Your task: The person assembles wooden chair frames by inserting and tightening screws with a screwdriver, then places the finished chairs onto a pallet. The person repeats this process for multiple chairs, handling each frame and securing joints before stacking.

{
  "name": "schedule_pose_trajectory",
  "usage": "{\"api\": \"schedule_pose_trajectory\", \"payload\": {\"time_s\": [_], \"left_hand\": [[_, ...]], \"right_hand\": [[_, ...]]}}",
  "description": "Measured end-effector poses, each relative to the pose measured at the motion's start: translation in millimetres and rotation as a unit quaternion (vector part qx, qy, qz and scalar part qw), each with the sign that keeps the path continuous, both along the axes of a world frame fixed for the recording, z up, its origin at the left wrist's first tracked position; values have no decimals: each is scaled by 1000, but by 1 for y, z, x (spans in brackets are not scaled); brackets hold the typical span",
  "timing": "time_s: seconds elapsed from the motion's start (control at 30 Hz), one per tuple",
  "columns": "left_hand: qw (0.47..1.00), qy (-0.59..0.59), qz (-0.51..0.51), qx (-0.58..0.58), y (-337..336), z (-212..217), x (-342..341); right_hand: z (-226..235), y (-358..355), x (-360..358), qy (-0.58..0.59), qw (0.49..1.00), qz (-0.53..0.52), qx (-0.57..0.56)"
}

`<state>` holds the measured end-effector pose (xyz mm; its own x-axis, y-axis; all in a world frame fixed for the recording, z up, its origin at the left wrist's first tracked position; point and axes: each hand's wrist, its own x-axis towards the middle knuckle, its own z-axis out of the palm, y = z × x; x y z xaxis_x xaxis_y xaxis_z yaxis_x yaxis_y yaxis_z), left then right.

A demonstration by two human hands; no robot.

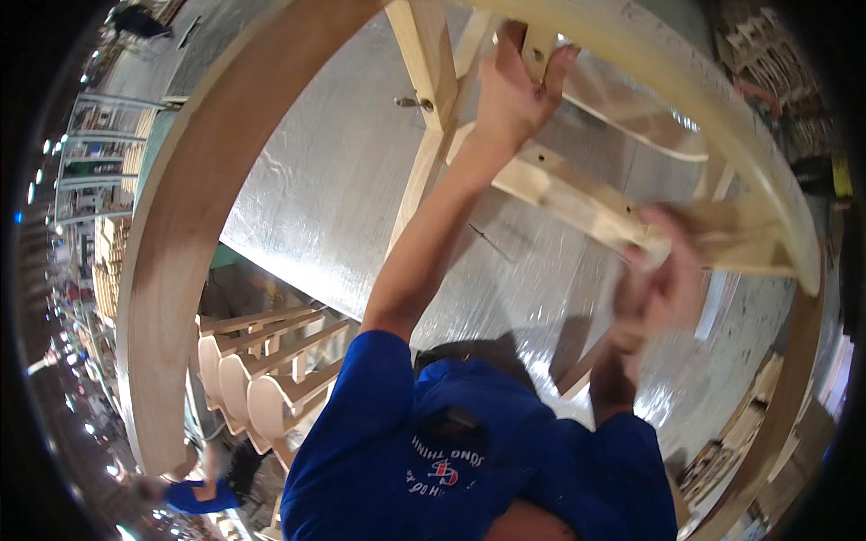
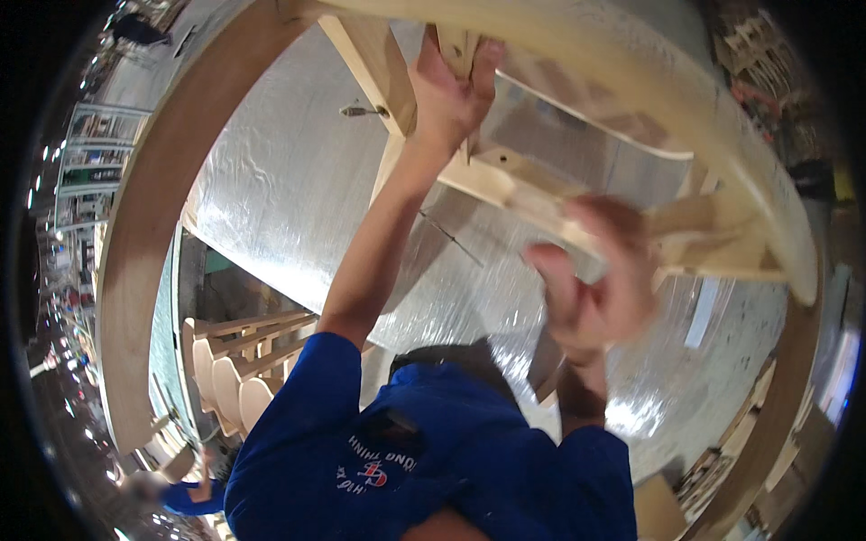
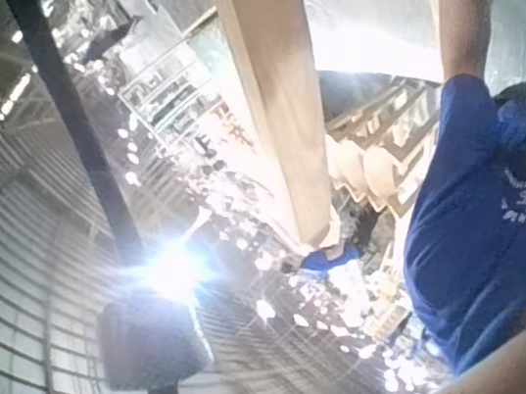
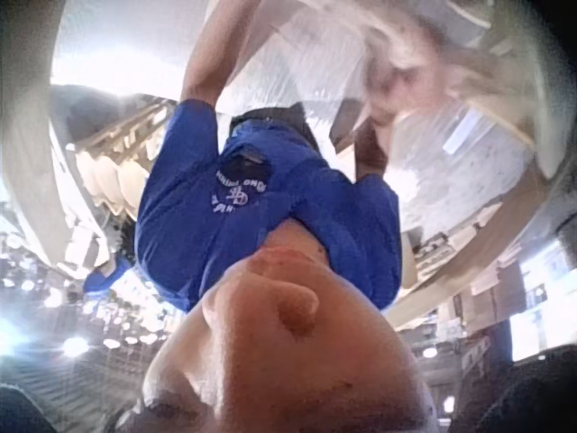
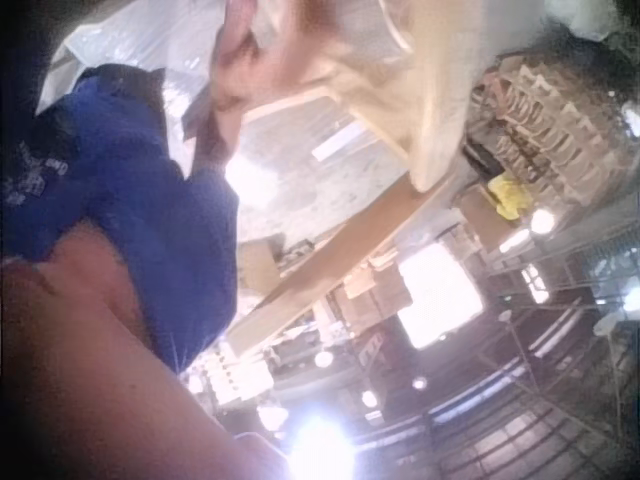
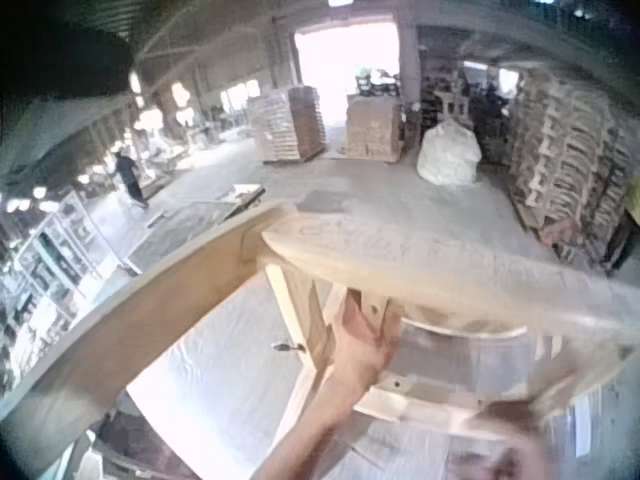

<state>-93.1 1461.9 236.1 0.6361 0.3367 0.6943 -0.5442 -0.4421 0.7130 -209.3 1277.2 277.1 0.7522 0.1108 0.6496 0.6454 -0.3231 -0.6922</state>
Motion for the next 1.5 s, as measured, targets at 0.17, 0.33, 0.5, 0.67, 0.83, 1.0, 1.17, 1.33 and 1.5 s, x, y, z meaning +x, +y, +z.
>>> {"api": "schedule_pose_trajectory", "payload": {"time_s": [0.17, 0.33, 0.5, 0.67, 0.83, 1.0, 1.17, 1.33, 1.5], "left_hand": [[975, -20, 160, 152, 4, -20, -67], [982, 3, 185, -49, 85, -75, -82], [980, 101, 47, -168, 70, -58, -66], [983, 71, -68, -156, 88, -46, -71], [973, 68, 10, -221, 87, -53, -64], [975, 109, -24, -194, 82, -59, -64], [988, 27, 41, -148, 68, -56, -67], [980, 56, 41, -185, 81, -67, -63], [980, 50, 14, -192, 76, -57, -63]], "right_hand": [[87, -12, 75, -171, 819, -315, -448], [97, 12, 71, -108, 850, -304, -415], [97, 0, 78, -101, 853, -339, -383], [104, 5, 75, -137, 876, -334, -322], [107, 12, 74, -124, 881, -341, -303], [106, 11, 75, -123, 878, -343, -310], [101, 7, 74, -109, 874, -353, -316], [102, 14, 77, -116, 879, -348, -304], [101, 11, 77, -117, 876, -352, -308]]}}
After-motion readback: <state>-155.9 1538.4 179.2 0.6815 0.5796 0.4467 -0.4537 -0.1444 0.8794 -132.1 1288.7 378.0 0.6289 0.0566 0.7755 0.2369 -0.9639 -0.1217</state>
